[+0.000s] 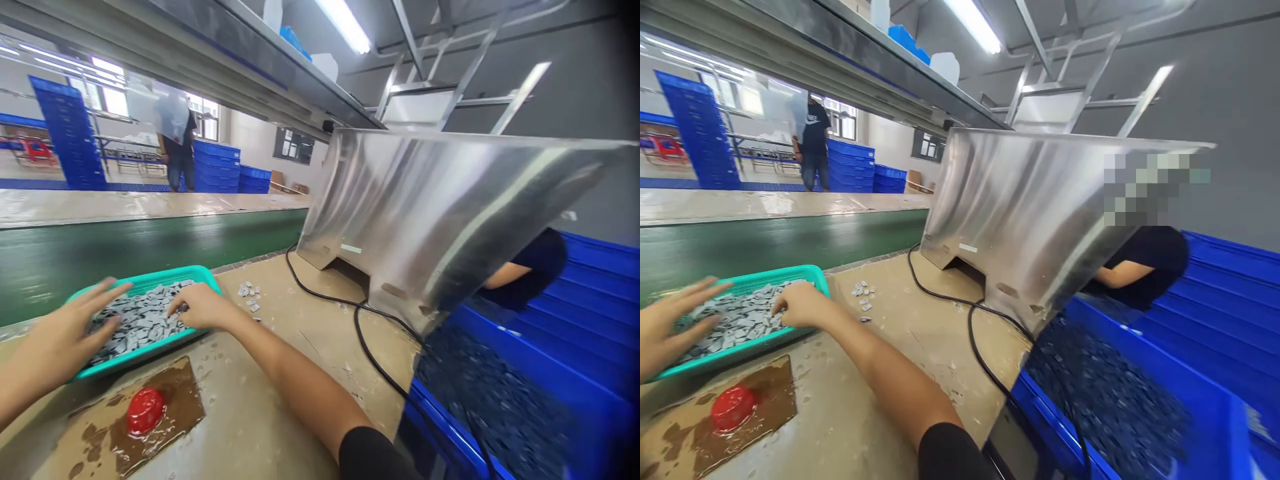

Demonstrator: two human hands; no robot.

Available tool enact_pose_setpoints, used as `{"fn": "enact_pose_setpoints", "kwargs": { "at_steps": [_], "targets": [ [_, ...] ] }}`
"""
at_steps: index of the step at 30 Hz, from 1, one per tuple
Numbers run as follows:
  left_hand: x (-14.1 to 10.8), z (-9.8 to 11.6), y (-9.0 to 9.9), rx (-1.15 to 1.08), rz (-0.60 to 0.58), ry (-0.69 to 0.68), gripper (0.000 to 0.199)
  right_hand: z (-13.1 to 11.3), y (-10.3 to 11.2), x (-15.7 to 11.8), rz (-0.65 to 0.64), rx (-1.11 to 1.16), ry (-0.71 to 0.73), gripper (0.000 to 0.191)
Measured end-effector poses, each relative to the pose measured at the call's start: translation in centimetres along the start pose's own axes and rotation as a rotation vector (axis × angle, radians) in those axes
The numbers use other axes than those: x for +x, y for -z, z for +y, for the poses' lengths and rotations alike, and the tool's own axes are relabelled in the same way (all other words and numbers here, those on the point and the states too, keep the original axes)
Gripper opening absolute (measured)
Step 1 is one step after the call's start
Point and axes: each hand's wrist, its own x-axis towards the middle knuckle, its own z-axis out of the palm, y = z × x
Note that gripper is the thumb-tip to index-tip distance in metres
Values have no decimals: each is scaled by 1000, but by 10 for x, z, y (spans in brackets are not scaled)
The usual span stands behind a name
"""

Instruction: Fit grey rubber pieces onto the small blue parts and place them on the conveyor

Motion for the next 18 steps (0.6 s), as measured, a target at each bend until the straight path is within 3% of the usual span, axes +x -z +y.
{"fn": "enact_pose_setpoints", "kwargs": {
  "at_steps": [3, 6, 12, 18],
  "targets": [
    [-2, 11, 1, 124, -157, 10, 30, 2, -3, 0, 18, -1, 3, 20],
    [-3, 13, 1, 125, -68, -45, 32, 2, -3, 0, 14, 5, 17, 8],
    [-3, 10, 1, 121, -107, -11, 41, 1, -5, 1, -9, 87, -16, 14],
    [-1, 13, 4, -42, 28, 35, 44, 3, -5, 0, 146, 263, -84, 15]
  ]
}}
